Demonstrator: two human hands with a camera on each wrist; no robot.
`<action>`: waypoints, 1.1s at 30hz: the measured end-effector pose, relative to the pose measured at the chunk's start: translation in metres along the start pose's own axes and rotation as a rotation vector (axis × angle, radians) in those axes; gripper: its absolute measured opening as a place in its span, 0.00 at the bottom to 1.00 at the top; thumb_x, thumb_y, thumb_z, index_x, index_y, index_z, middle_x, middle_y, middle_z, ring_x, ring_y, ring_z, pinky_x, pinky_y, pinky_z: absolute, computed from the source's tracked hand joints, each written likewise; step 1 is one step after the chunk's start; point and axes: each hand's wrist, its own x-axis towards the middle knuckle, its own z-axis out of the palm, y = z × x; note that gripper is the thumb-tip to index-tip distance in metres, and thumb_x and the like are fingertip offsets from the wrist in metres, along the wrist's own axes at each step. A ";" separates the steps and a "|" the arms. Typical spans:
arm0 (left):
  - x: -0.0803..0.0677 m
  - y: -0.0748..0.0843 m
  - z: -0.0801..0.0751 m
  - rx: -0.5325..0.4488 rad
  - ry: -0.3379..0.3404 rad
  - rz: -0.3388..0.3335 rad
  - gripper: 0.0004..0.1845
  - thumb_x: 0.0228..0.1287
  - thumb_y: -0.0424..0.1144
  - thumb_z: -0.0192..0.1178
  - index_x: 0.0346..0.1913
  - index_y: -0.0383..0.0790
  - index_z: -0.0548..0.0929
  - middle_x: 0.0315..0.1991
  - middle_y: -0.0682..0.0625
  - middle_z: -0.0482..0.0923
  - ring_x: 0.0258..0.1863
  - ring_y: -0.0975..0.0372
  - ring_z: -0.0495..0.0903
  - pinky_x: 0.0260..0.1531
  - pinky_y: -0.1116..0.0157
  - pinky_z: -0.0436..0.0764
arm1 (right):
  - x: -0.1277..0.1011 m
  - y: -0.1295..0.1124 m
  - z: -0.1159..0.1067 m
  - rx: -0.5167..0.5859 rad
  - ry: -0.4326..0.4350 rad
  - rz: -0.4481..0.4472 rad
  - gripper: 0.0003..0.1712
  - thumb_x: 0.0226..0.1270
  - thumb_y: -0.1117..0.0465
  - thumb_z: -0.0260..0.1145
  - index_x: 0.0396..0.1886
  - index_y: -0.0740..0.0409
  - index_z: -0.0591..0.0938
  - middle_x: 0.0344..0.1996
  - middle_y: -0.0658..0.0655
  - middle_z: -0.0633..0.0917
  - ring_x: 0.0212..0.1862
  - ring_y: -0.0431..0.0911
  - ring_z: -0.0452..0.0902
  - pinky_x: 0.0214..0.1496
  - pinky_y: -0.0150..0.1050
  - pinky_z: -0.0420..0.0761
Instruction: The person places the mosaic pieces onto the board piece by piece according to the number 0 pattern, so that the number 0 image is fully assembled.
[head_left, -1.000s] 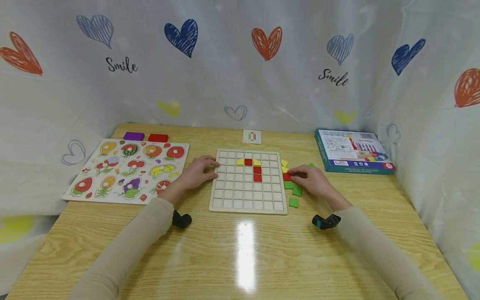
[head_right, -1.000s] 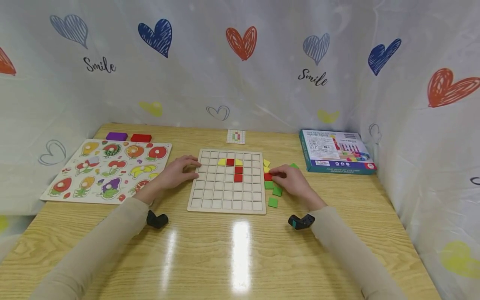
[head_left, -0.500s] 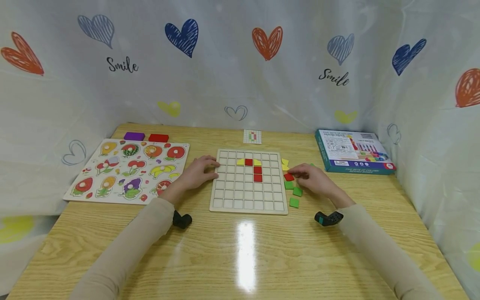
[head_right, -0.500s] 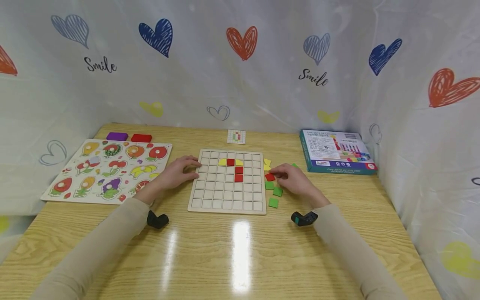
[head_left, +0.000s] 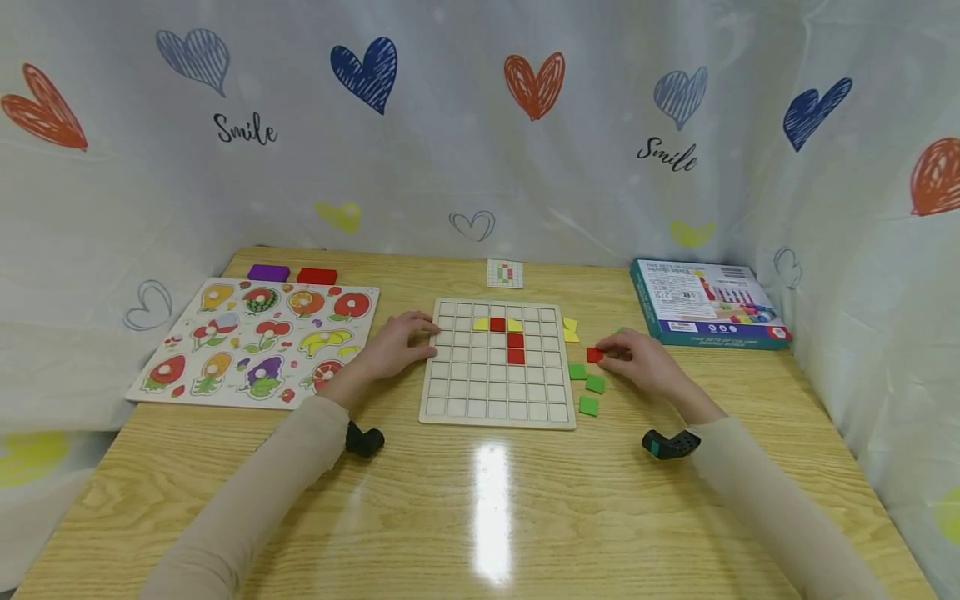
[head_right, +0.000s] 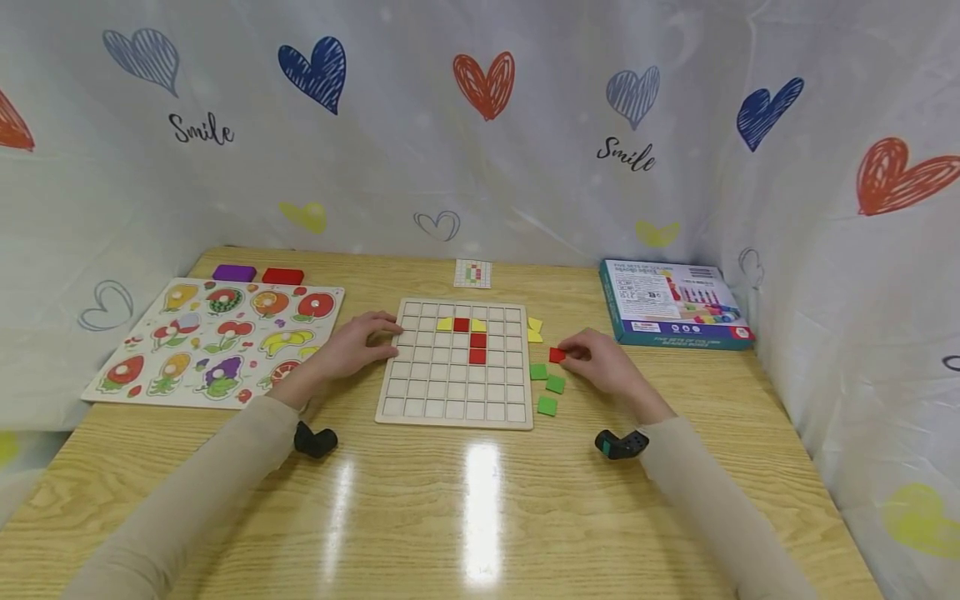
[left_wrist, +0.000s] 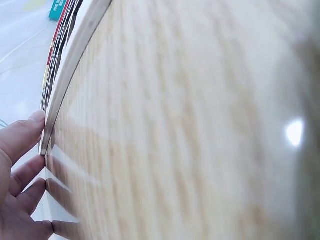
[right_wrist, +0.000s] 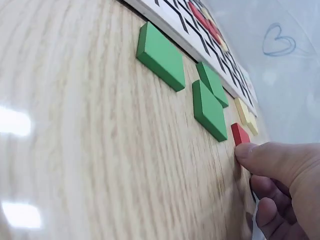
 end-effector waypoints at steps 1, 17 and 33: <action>0.000 0.000 0.000 0.000 0.001 0.000 0.21 0.68 0.40 0.62 0.60 0.36 0.79 0.67 0.38 0.66 0.71 0.46 0.59 0.72 0.42 0.40 | -0.003 0.002 -0.001 -0.007 0.002 0.000 0.16 0.68 0.62 0.66 0.53 0.64 0.83 0.42 0.59 0.82 0.44 0.51 0.78 0.50 0.50 0.78; 0.001 0.000 -0.001 -0.003 0.002 0.007 0.20 0.68 0.39 0.62 0.60 0.35 0.79 0.67 0.37 0.66 0.71 0.45 0.59 0.71 0.41 0.40 | -0.016 0.012 0.002 -0.029 0.035 -0.051 0.17 0.68 0.60 0.66 0.55 0.58 0.83 0.45 0.58 0.78 0.40 0.47 0.69 0.42 0.43 0.72; 0.001 0.000 -0.001 -0.005 -0.009 -0.005 0.20 0.68 0.40 0.62 0.60 0.36 0.79 0.67 0.38 0.66 0.71 0.46 0.59 0.72 0.42 0.40 | -0.020 -0.012 0.006 0.052 0.183 0.112 0.22 0.69 0.53 0.66 0.57 0.60 0.83 0.44 0.59 0.80 0.45 0.52 0.79 0.48 0.48 0.78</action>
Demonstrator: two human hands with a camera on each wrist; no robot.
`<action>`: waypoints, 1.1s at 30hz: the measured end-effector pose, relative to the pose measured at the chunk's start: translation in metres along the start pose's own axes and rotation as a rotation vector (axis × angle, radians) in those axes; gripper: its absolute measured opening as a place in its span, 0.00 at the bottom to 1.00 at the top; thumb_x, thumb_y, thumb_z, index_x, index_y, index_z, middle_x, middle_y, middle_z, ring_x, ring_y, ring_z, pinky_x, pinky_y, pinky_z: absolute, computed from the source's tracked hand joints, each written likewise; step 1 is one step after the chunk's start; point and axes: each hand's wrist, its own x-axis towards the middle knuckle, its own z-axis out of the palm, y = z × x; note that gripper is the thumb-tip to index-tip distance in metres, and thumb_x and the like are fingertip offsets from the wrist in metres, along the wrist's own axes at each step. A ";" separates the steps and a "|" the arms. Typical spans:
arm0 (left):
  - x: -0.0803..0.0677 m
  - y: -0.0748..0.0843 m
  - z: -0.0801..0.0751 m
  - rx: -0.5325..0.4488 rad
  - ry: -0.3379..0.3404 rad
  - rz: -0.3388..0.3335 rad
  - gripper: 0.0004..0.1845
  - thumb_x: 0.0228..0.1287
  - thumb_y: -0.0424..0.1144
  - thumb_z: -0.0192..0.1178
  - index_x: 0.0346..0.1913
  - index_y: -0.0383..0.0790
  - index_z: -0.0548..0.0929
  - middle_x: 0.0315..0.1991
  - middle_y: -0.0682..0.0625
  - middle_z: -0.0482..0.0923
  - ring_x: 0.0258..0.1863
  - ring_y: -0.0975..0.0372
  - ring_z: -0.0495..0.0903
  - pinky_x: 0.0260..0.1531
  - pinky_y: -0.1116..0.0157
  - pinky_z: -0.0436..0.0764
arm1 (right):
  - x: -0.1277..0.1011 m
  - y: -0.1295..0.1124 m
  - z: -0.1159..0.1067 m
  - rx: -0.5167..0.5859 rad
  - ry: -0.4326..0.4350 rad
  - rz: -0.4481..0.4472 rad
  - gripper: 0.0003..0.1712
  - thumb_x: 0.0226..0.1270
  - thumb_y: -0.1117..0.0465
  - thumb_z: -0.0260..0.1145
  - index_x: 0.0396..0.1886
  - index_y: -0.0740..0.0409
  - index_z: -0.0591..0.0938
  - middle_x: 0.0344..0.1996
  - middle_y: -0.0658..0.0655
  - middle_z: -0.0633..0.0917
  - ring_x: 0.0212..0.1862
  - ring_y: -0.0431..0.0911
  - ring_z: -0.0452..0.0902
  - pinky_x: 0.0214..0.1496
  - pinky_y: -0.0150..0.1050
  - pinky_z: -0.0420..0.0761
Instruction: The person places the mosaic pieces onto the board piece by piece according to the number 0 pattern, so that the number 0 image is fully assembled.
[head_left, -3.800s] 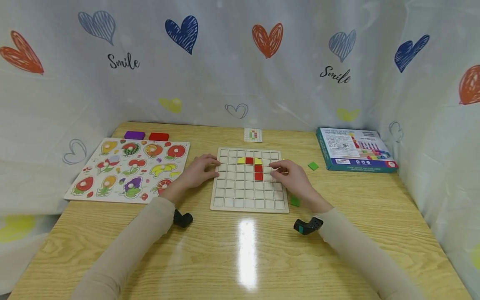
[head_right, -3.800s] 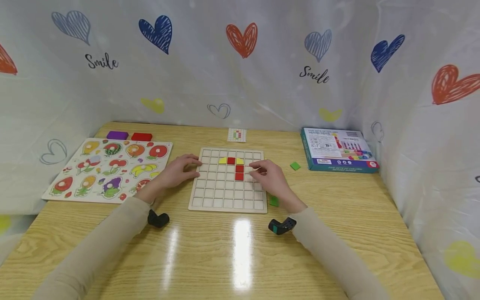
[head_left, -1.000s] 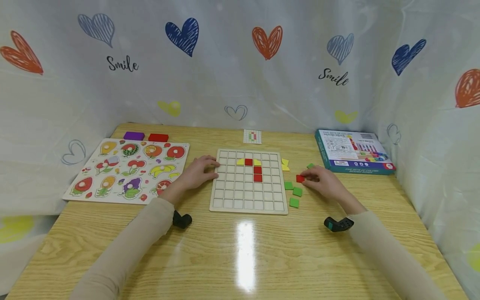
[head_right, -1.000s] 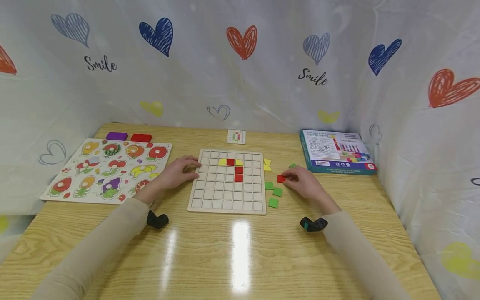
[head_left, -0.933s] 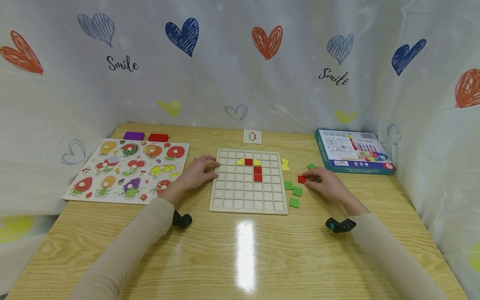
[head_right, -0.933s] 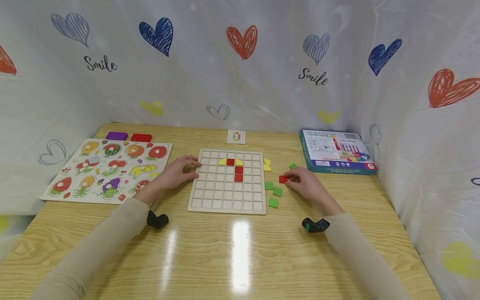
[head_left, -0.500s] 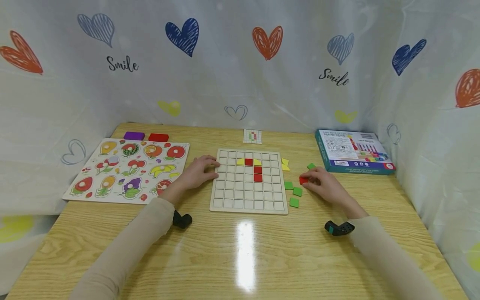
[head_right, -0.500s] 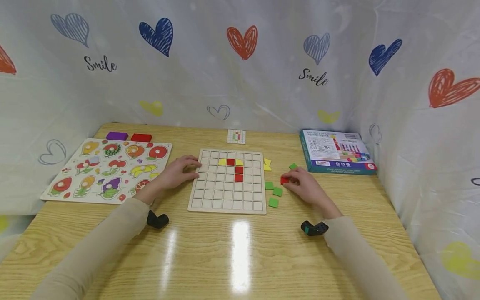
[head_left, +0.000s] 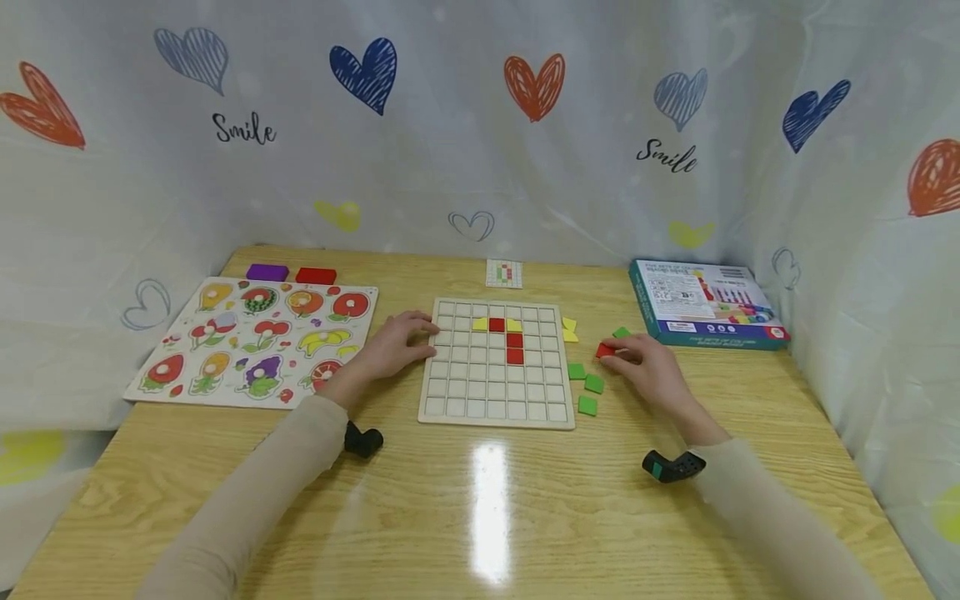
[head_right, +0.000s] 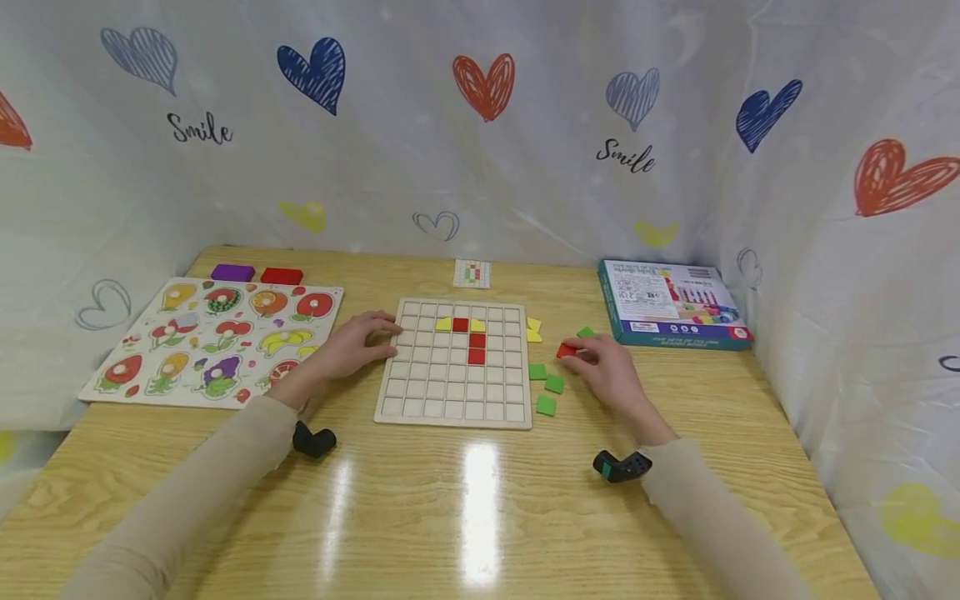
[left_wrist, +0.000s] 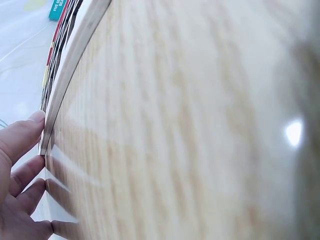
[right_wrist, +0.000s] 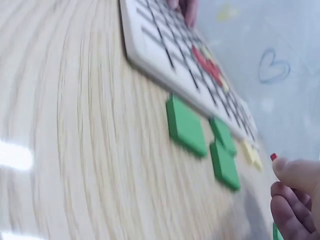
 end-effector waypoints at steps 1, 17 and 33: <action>0.000 0.000 0.000 0.000 -0.001 -0.003 0.20 0.68 0.41 0.62 0.60 0.36 0.79 0.67 0.38 0.66 0.71 0.46 0.59 0.72 0.42 0.39 | 0.000 -0.004 0.001 0.022 0.001 0.014 0.22 0.69 0.52 0.66 0.57 0.58 0.82 0.44 0.59 0.79 0.46 0.52 0.79 0.48 0.47 0.77; 0.000 -0.001 0.002 -0.002 0.007 0.005 0.20 0.68 0.41 0.62 0.60 0.37 0.79 0.67 0.39 0.66 0.71 0.46 0.59 0.72 0.42 0.39 | 0.001 -0.061 0.031 0.207 -0.139 0.062 0.20 0.69 0.55 0.66 0.58 0.55 0.83 0.52 0.57 0.79 0.46 0.48 0.77 0.47 0.42 0.77; 0.000 -0.002 0.001 -0.003 0.003 0.001 0.21 0.68 0.41 0.62 0.60 0.37 0.79 0.67 0.39 0.67 0.71 0.47 0.59 0.72 0.42 0.39 | 0.011 -0.086 0.064 0.139 -0.207 -0.101 0.17 0.65 0.61 0.69 0.52 0.59 0.84 0.47 0.57 0.82 0.44 0.46 0.80 0.49 0.42 0.81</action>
